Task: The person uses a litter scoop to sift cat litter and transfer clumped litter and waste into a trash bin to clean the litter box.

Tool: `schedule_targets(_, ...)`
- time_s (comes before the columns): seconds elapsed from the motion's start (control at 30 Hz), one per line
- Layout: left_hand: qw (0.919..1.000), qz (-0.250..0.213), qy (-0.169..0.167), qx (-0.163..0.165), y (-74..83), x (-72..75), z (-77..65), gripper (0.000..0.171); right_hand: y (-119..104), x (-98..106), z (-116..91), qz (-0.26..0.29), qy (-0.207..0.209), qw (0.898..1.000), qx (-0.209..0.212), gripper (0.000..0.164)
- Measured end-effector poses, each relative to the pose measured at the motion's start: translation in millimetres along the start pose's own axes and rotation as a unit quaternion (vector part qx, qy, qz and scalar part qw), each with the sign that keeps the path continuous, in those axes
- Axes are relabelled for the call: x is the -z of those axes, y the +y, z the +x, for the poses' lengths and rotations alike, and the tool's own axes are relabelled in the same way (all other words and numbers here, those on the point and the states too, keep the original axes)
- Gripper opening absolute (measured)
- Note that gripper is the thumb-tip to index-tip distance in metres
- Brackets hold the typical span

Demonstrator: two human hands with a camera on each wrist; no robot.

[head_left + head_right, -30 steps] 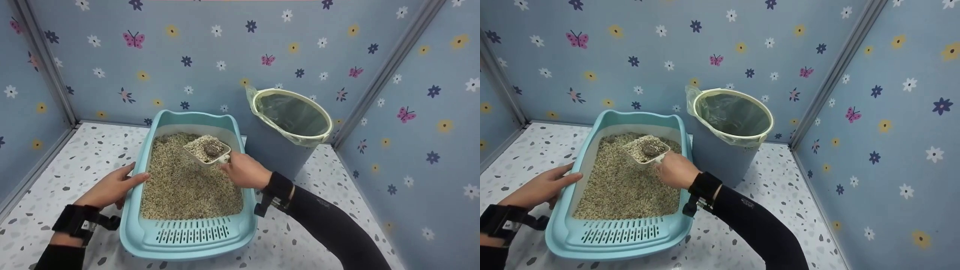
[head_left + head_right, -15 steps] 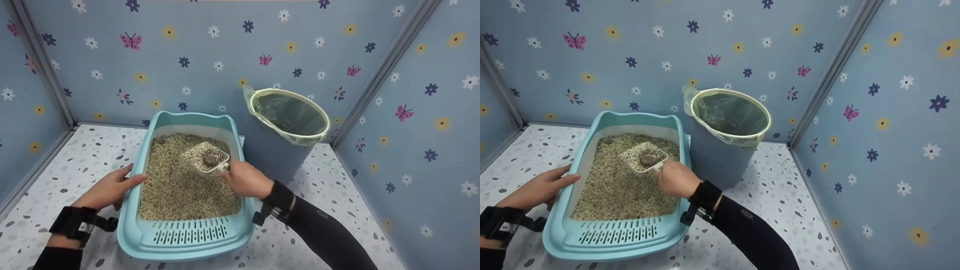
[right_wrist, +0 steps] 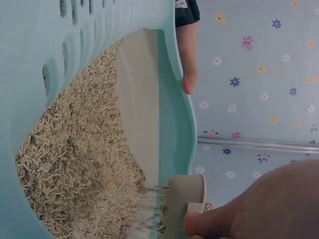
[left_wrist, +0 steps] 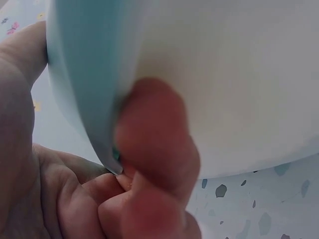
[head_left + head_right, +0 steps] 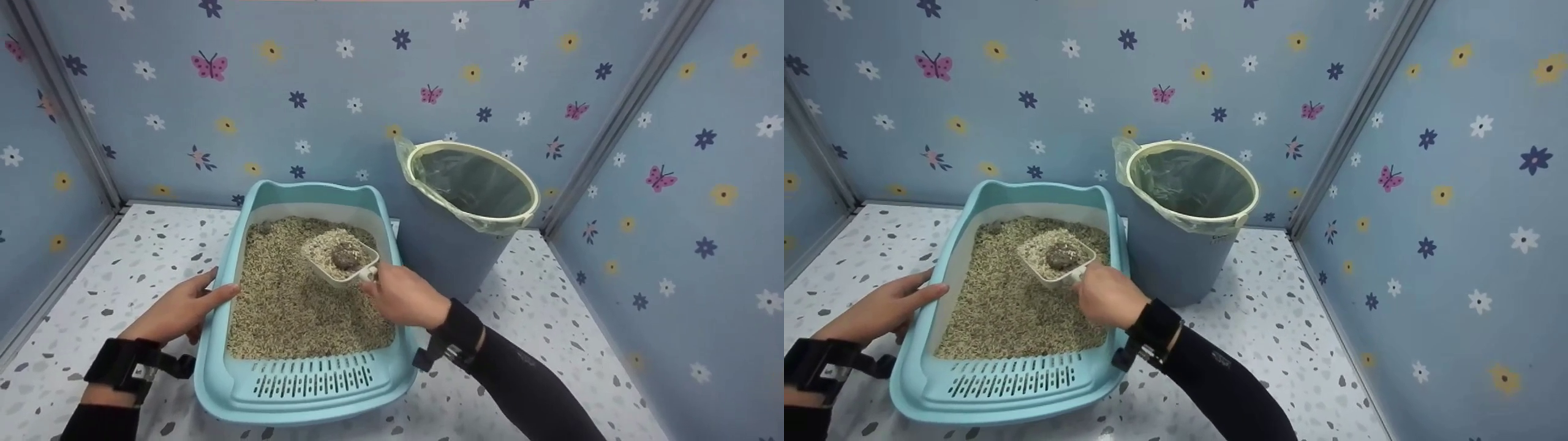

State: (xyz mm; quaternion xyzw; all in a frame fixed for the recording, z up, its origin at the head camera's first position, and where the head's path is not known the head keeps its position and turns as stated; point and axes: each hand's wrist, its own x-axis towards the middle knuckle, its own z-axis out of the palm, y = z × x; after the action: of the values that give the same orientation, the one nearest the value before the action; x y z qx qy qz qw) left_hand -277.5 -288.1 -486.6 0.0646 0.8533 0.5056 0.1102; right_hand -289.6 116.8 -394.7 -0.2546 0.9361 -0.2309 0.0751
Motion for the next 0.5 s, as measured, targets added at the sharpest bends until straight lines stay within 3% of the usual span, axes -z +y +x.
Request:
schedule_targets(0.1, 1.0, 0.002, 0.002, 0.001, -0.8, -0.8, 0.5, 0.092, -0.4, 1.9, -3.0, 0.015, -0.008, 1.0, -0.01, 0.029)
schedule_targets(0.23, 1.0, 0.003, 0.007, -0.004, -0.3, -0.7, 3.5, 0.091, -2.0, 1.7, 3.9, 0.011, 0.011, 1.0, -0.01, 0.022)
schedule_targets(0.4, 0.9998, 0.0, -0.001, -0.018, 1.4, -1.1, 4.9, 0.088, 1.4, 1.7, -5.2, 0.015, 0.018, 0.999, -0.042, 0.021)
schedule_targets(0.5, 1.0, 0.003, -0.004, -0.007, -0.1, 1.0, 1.5, 0.09, 1.0, -2.5, -3.6, 0.029, 0.018, 0.998, -0.047, 0.024)
